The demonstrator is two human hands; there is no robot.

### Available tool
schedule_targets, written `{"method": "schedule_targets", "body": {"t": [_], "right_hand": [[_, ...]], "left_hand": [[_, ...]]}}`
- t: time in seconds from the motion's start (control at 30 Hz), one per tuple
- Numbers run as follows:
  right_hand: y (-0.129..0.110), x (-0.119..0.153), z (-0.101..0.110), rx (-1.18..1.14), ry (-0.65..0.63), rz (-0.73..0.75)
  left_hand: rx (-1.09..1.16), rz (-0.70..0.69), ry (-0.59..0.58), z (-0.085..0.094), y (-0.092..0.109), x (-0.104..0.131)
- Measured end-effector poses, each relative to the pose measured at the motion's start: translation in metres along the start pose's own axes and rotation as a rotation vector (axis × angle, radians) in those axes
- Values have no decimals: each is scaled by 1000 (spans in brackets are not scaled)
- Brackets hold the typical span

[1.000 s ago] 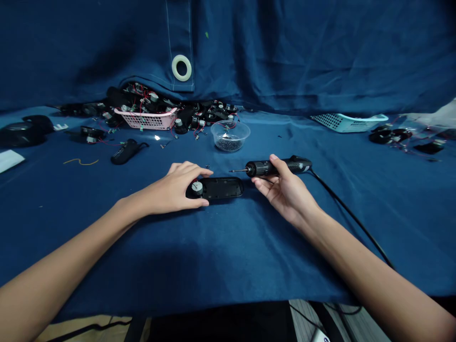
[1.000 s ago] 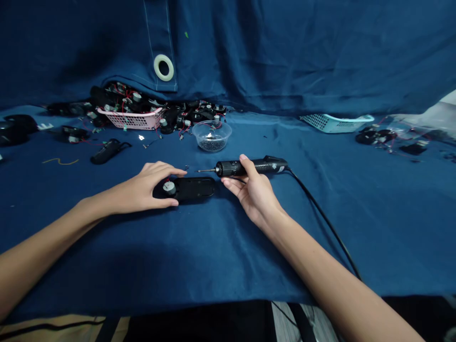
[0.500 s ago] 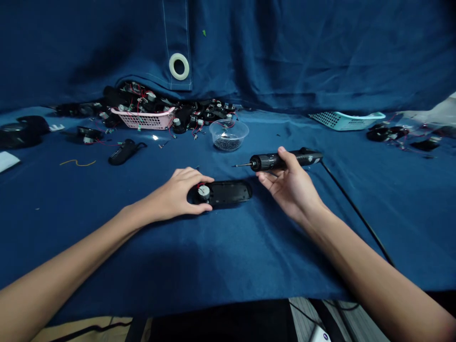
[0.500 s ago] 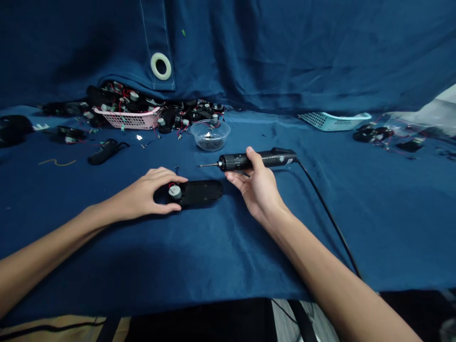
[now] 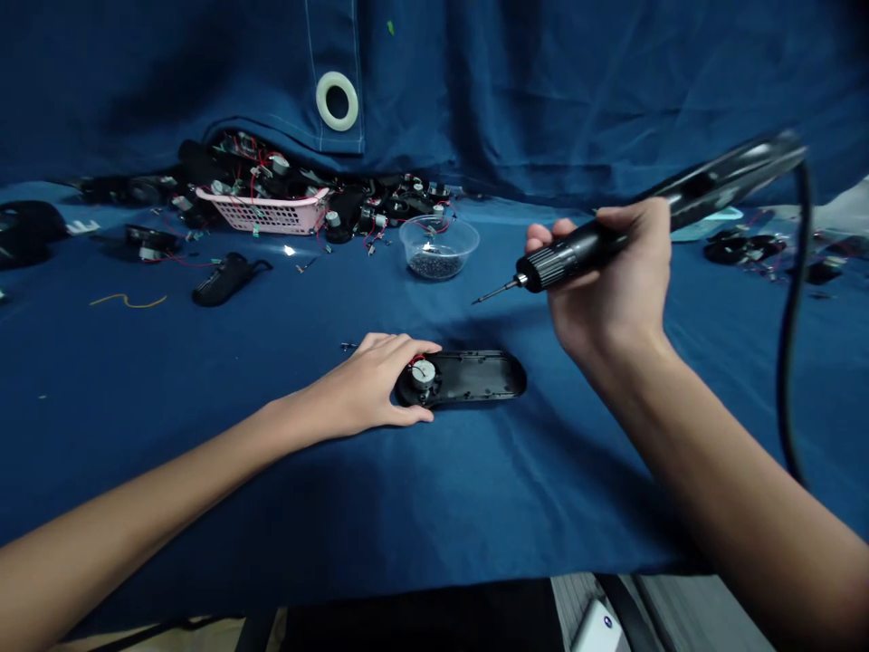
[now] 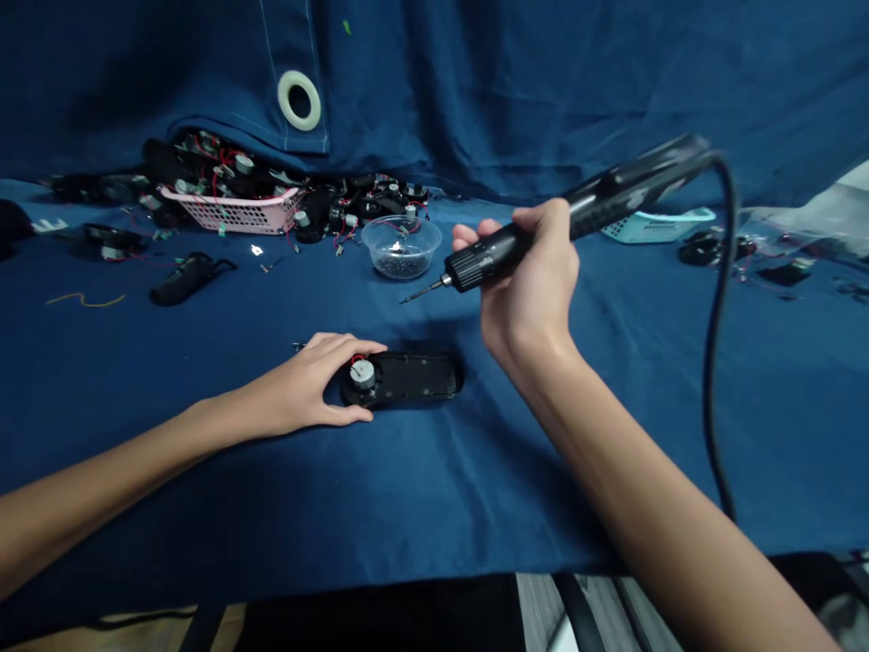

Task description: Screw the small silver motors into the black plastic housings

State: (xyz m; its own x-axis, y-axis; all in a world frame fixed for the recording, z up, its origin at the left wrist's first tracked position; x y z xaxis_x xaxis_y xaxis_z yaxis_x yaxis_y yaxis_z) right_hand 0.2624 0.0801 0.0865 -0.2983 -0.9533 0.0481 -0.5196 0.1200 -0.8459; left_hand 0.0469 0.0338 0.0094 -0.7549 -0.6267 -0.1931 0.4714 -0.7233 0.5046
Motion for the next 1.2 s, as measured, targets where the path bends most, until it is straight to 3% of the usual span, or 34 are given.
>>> {"method": "schedule_targets", "body": {"t": [0.2, 0.47, 0.7, 0.87, 1.03, 1.2], "right_hand": [[17, 13, -24, 202, 0, 1], [31, 21, -21, 193, -98, 7], [35, 25, -16, 190, -75, 33], [39, 35, -25, 239, -113, 129], [44, 45, -33, 326, -134, 111], [42, 49, -38, 395, -170, 253]], "left_hand": [[-13, -74, 24, -4, -4, -2], [-14, -16, -13, 3, 0, 2], [-141, -47, 28, 1, 4, -1], [-173, -58, 12, 1, 5, -3], [-183, -50, 19, 3, 9, -3], [-180, -49, 13, 4, 9, -4]]}}
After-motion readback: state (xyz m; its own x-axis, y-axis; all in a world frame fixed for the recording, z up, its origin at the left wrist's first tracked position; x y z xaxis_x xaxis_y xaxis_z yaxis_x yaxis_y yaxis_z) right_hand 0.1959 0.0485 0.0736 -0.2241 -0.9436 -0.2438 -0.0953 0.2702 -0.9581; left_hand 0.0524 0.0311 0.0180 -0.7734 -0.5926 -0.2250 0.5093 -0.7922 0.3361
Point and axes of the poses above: each hand's wrist, its own x-axis away from the middle knuckle, its own z-axis out of the back of the hand, y = z × x, the point moved 4 cm from there along -x, towards the middle knuckle, and after that the axes turned 12 degrees about -z, right-handed, at the moved point
